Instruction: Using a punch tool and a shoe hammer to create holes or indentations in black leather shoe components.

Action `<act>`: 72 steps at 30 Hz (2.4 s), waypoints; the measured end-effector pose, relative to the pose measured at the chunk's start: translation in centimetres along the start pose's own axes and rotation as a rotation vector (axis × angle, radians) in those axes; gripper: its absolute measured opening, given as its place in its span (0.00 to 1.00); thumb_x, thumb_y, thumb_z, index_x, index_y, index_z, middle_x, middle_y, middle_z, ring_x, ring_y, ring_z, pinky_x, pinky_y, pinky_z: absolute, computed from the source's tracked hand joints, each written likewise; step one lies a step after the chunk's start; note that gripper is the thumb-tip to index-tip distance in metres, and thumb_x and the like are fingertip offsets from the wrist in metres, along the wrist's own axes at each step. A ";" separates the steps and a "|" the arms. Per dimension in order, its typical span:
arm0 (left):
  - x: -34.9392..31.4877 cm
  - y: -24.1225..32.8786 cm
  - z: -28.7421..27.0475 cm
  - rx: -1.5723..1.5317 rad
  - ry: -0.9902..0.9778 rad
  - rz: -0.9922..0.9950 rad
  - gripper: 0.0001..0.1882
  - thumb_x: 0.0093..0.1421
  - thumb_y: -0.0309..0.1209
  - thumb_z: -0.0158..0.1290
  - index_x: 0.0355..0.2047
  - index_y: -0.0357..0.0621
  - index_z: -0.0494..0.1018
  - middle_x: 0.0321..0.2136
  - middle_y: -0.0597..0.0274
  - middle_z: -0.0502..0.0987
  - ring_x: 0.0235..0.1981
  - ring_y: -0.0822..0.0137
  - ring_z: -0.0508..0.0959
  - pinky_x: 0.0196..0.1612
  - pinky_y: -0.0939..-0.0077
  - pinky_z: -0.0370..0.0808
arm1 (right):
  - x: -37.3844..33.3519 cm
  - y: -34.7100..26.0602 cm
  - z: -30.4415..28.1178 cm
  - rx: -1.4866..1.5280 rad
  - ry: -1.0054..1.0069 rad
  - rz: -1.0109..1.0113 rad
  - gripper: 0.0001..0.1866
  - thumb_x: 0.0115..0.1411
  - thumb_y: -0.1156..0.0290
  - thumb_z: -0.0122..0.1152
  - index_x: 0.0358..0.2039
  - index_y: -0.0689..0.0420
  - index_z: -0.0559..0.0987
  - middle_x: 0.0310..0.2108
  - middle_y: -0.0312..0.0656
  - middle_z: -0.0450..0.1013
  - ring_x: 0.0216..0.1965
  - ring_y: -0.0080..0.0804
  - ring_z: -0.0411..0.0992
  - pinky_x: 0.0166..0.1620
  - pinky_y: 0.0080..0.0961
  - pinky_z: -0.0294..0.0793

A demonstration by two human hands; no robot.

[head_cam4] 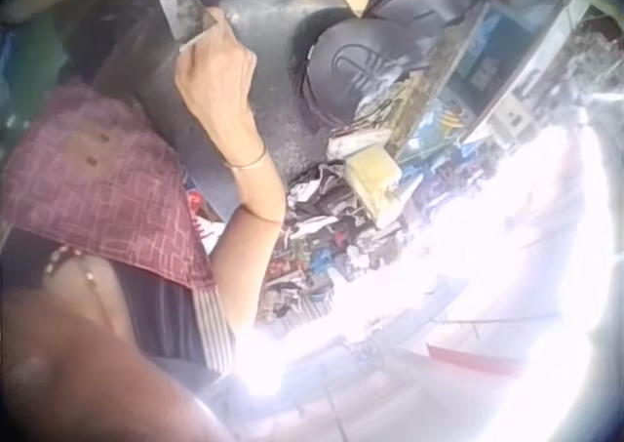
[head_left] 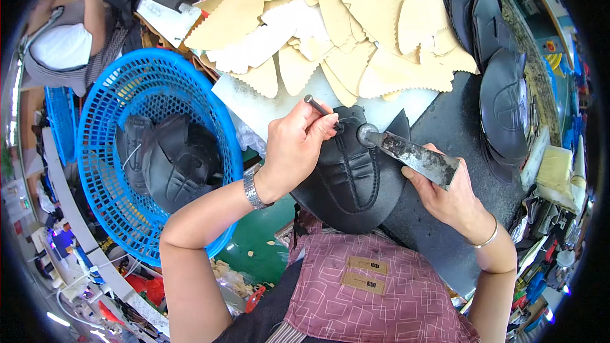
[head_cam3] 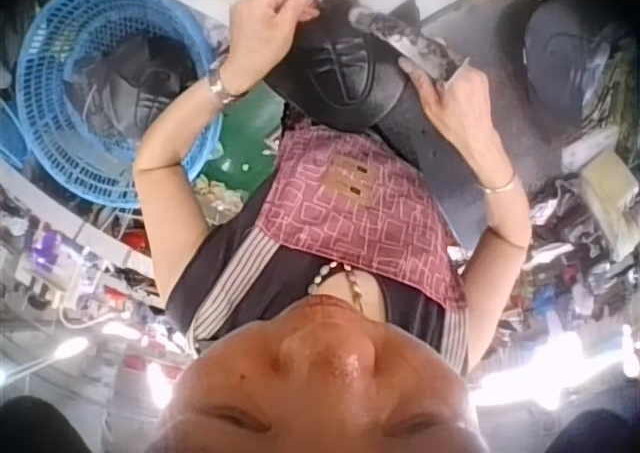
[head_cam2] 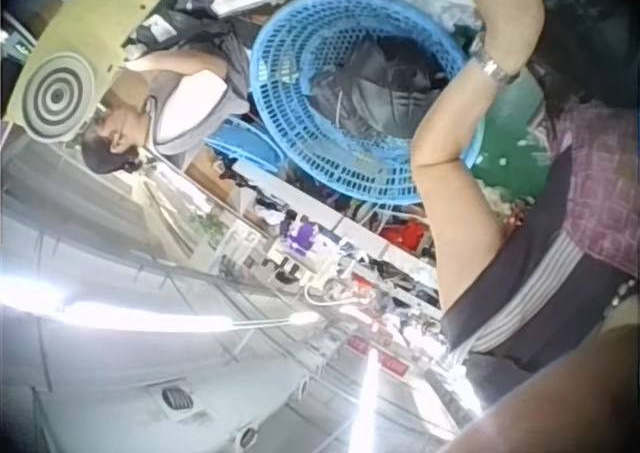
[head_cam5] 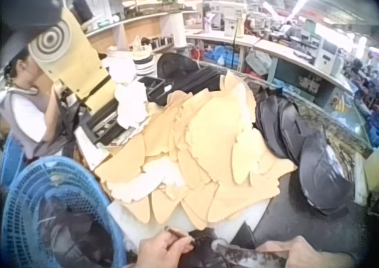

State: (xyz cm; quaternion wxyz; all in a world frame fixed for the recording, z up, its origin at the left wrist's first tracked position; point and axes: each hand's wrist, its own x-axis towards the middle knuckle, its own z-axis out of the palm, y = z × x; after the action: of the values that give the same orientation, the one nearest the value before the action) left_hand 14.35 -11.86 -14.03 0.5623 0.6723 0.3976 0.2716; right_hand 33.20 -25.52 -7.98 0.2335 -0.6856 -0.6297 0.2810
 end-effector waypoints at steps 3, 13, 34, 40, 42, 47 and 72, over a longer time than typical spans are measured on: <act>0.3 0.2 0.1 0.169 -0.036 0.140 0.05 0.55 0.23 0.53 0.31 0.36 0.69 0.21 0.56 0.77 0.21 0.67 0.79 0.24 0.78 0.74 | 0.2 -0.2 -1.5 0.040 0.024 -0.002 0.11 0.44 0.80 0.59 0.31 0.61 0.74 0.23 0.46 0.71 0.23 0.47 0.72 0.27 0.30 0.73; -0.3 0.3 -0.6 0.213 -0.049 0.125 0.04 0.59 0.24 0.47 0.33 0.37 0.64 0.21 0.54 0.76 0.21 0.64 0.78 0.23 0.76 0.75 | 1.7 -0.6 -0.8 -0.250 0.109 -0.252 0.15 0.40 0.74 0.61 0.31 0.58 0.71 0.25 0.44 0.70 0.22 0.40 0.72 0.23 0.32 0.70; 3.9 6.8 -1.2 -0.208 0.143 0.128 0.04 0.56 0.20 0.47 0.33 0.40 0.68 0.23 0.69 0.67 0.14 0.85 0.56 0.15 0.89 0.50 | -1.7 2.5 1.3 -0.295 0.005 -0.221 0.11 0.44 0.68 0.60 0.28 0.57 0.70 0.28 0.42 0.67 0.26 0.37 0.72 0.26 0.34 0.72; 4.4 7.2 3.2 -0.197 -0.300 -0.306 0.08 0.59 0.32 0.47 0.35 0.43 0.69 0.27 0.58 0.79 0.07 0.85 0.52 0.10 0.90 0.46 | -9.7 7.9 -8.5 -0.052 0.716 0.326 0.12 0.48 0.63 0.61 0.24 0.59 0.72 0.24 0.49 0.69 0.29 0.48 0.71 0.30 0.39 0.70; 5.3 8.6 9.1 -0.086 -0.507 -0.330 0.15 0.61 0.41 0.47 0.39 0.42 0.68 0.34 0.55 0.78 0.08 0.86 0.52 0.09 0.92 0.47 | -9.9 12.1 -10.8 -0.095 0.820 0.612 0.15 0.51 0.59 0.59 0.26 0.60 0.73 0.28 0.51 0.71 0.31 0.51 0.71 0.34 0.41 0.69; 8.1 9.2 20.7 -0.077 -0.657 -0.527 0.23 0.52 0.55 0.54 0.29 0.49 0.67 0.16 0.76 0.60 0.11 0.84 0.51 0.14 0.85 0.44 | -11.9 17.3 -10.1 -0.210 0.704 0.773 0.22 0.53 0.51 0.57 0.33 0.60 0.73 0.35 0.52 0.73 0.37 0.49 0.71 0.39 0.38 0.69; -6.3 8.8 -8.5 -0.747 -0.306 -0.195 0.29 0.47 0.26 0.56 0.51 0.31 0.64 0.46 0.52 0.72 0.45 0.62 0.74 0.52 0.67 0.69 | -13.4 10.4 -5.3 0.107 0.634 0.108 0.26 0.50 0.77 0.55 0.52 0.62 0.67 0.49 0.42 0.67 0.46 0.30 0.66 0.49 0.23 0.63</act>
State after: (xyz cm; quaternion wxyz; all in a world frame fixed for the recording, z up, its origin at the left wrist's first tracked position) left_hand 6.09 -12.99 -3.07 0.8433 0.4140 0.2451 0.2396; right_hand 43.76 -39.71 -9.88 0.4386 -0.7581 -0.4725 0.0982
